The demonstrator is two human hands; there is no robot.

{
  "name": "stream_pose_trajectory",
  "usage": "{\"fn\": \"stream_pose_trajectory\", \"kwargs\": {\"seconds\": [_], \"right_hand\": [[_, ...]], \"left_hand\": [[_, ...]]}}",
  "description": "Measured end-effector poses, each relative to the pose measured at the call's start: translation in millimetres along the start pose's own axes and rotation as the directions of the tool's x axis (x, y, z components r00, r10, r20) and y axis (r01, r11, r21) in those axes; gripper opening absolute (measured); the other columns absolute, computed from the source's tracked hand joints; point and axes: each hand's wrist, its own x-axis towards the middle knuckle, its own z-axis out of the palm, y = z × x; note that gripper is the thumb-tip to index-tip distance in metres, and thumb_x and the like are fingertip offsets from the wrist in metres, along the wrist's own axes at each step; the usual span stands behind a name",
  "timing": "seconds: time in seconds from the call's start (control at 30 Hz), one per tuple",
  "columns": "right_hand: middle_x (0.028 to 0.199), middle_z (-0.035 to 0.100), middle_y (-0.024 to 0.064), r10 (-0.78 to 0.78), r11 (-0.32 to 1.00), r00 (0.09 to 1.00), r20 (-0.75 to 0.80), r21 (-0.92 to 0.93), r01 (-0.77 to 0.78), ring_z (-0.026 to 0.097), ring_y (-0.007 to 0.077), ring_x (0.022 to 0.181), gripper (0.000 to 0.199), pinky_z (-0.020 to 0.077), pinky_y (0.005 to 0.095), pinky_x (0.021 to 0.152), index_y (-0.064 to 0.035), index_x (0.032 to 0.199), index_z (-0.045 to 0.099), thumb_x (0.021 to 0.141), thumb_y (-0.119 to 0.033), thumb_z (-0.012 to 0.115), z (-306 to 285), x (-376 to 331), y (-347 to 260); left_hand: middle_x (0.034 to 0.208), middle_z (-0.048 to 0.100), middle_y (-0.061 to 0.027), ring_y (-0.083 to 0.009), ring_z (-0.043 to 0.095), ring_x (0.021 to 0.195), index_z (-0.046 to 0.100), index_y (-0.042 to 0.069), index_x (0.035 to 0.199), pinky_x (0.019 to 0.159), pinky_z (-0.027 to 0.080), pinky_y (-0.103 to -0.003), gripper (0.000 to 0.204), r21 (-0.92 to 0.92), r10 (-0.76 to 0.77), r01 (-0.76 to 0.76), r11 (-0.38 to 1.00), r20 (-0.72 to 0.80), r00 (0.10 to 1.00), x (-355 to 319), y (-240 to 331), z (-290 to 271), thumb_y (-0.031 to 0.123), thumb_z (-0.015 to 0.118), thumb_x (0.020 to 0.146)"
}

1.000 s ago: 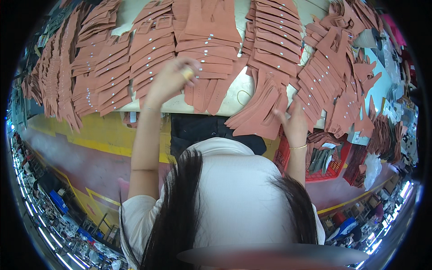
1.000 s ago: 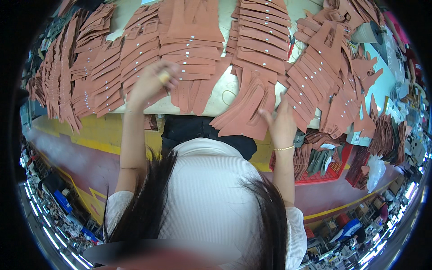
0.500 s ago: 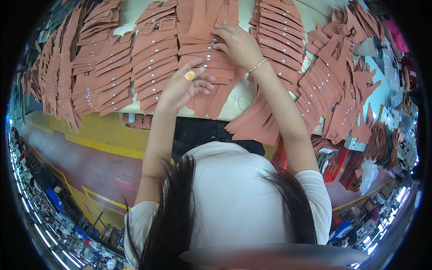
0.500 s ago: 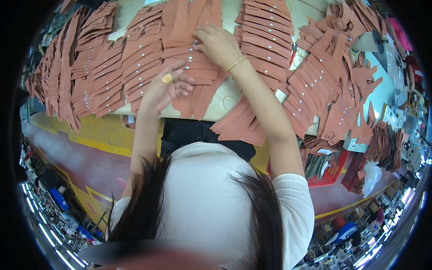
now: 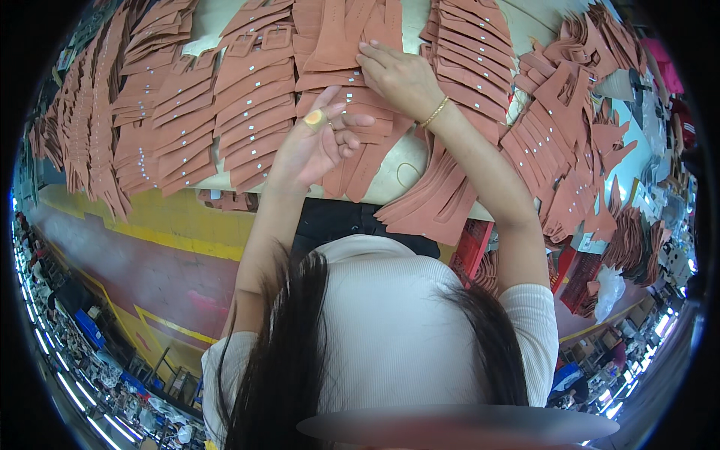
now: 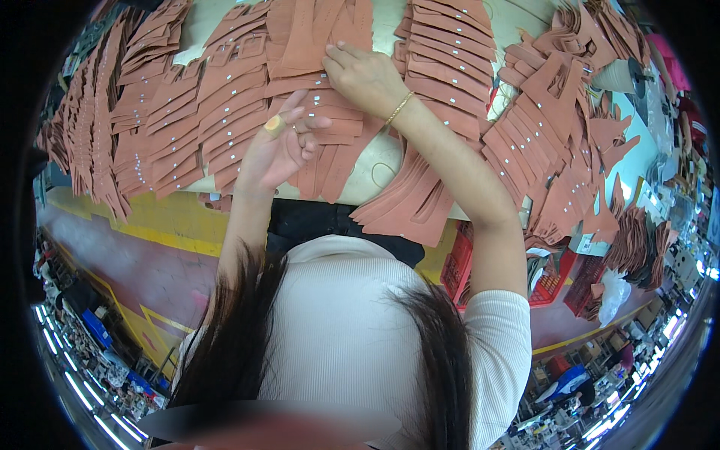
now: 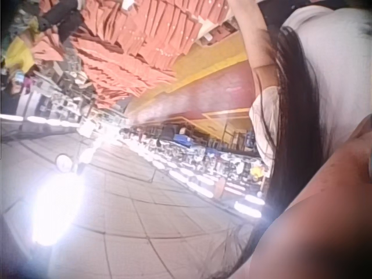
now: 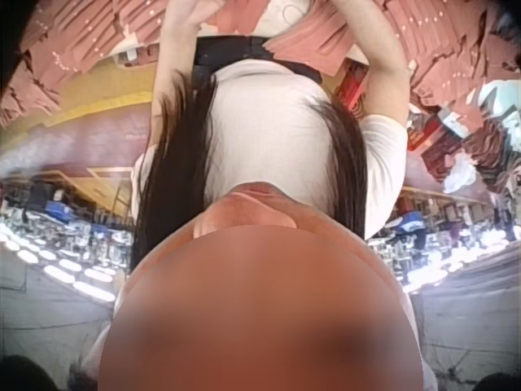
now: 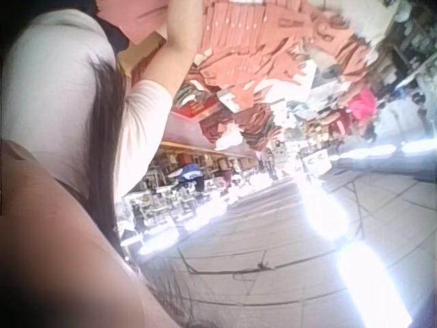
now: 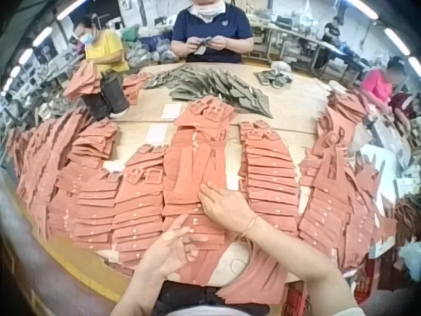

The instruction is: The person sorts and stacks pink fabric pieces on a table, aligning them into neat piles. They repeatedly pick up pieces, adjust their orientation, and place them into growing stacks while occasionally moving other items aside.

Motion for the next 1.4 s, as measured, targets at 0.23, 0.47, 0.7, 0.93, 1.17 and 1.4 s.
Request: {"fn": "stream_pose_trajectory", "kwargs": {"seconds": [0.23, 0.47, 0.7, 0.93, 1.17, 1.4], "right_hand": [[0.116, 0.071, 0.0042, 0.024, 0.996, 0.999, -0.023, 0.089, -0.022, 0.068, 0.0204, 0.111, 0.023, 0.0581, 0.0319, 0.083, -0.0071, 0.103, 0.071, 0.084, -0.021, 0.073, -1.2, -2.6, -3.8], [0.119, 0.070, 0.0050, 0.010, 0.995, 1.000, 0.012, 0.097, -0.011, 0.068, 0.0201, 0.112, 0.025, 0.0585, 0.0325, 0.083, -0.0068, 0.104, 0.070, 0.084, -0.022, 0.073, -3.0, -4.3, -1.2], [0.113, 0.072, 0.0059, 0.044, 0.994, 0.997, -0.062, 0.105, -0.037, 0.073, 0.0194, 0.097, 0.022, 0.0602, 0.0295, 0.071, -0.0062, 0.102, 0.069, 0.081, -0.014, 0.073, 6.1, -8.0, -9.3], [0.112, 0.072, 0.0047, -0.020, 0.994, 0.977, -0.212, 0.098, 0.042, 0.073, 0.0184, 0.087, 0.025, 0.0587, 0.0300, 0.067, -0.0074, 0.100, 0.069, 0.077, -0.015, 0.076, 3.8, -10.0, -17.9], [0.114, 0.071, 0.0040, 0.059, 0.985, 0.991, -0.124, 0.168, -0.038, 0.070, 0.0185, 0.100, 0.025, 0.0574, 0.0328, 0.079, -0.0074, 0.104, 0.069, 0.081, -0.015, 0.074, -2.7, -10.9, -19.3], [0.113, 0.071, 0.0026, 0.022, 0.987, 0.999, -0.045, 0.160, -0.015, 0.069, 0.0200, 0.105, 0.026, 0.0567, 0.0334, 0.083, -0.0082, 0.104, 0.070, 0.080, -0.018, 0.076, -8.1, -14.5, -22.6]], "left_hand": [[0.100, 0.067, -0.0160, -0.0152, 0.061, 0.058, 0.033, 0.012, 0.143, 0.049, 0.047, -0.023, 0.053, 0.119, -0.018, 0.014, 0.993, 0.033, 0.999, 19.7, 10.6, 0.3, 0.023, 0.060, 0.098], [0.084, 0.064, -0.0066, -0.0116, 0.051, 0.050, 0.050, 0.011, 0.115, 0.044, 0.037, -0.021, 0.027, 0.131, -0.005, 0.001, 0.991, 0.031, 1.000, 25.3, 14.6, -4.4, 0.024, 0.064, 0.096], [0.083, 0.064, -0.0071, -0.0135, 0.053, 0.051, 0.056, 0.007, 0.106, 0.045, 0.039, -0.023, 0.020, 0.177, 0.010, -0.014, 0.984, 0.027, 1.000, 26.9, 17.4, -7.5, 0.024, 0.061, 0.098], [0.082, 0.062, -0.0071, -0.0125, 0.050, 0.051, 0.059, 0.004, 0.095, 0.044, 0.037, -0.024, 0.023, 0.177, 0.004, -0.022, 0.984, 0.099, 0.995, 31.0, 29.8, -10.8, 0.026, 0.055, 0.100], [0.078, 0.056, -0.0040, -0.0105, 0.042, 0.049, 0.056, 0.002, 0.102, 0.043, 0.035, -0.024, 0.020, 0.469, 0.013, 0.008, 0.883, -0.042, 0.999, 23.0, 52.5, -14.4, 0.021, 0.056, 0.097], [0.084, 0.062, -0.0067, -0.0094, 0.051, 0.050, 0.050, 0.002, 0.124, 0.041, 0.034, -0.020, 0.032, 0.488, 0.040, 0.017, 0.873, -0.106, 0.994, -11.0, 45.6, -23.2, 0.019, 0.055, 0.097]]}}
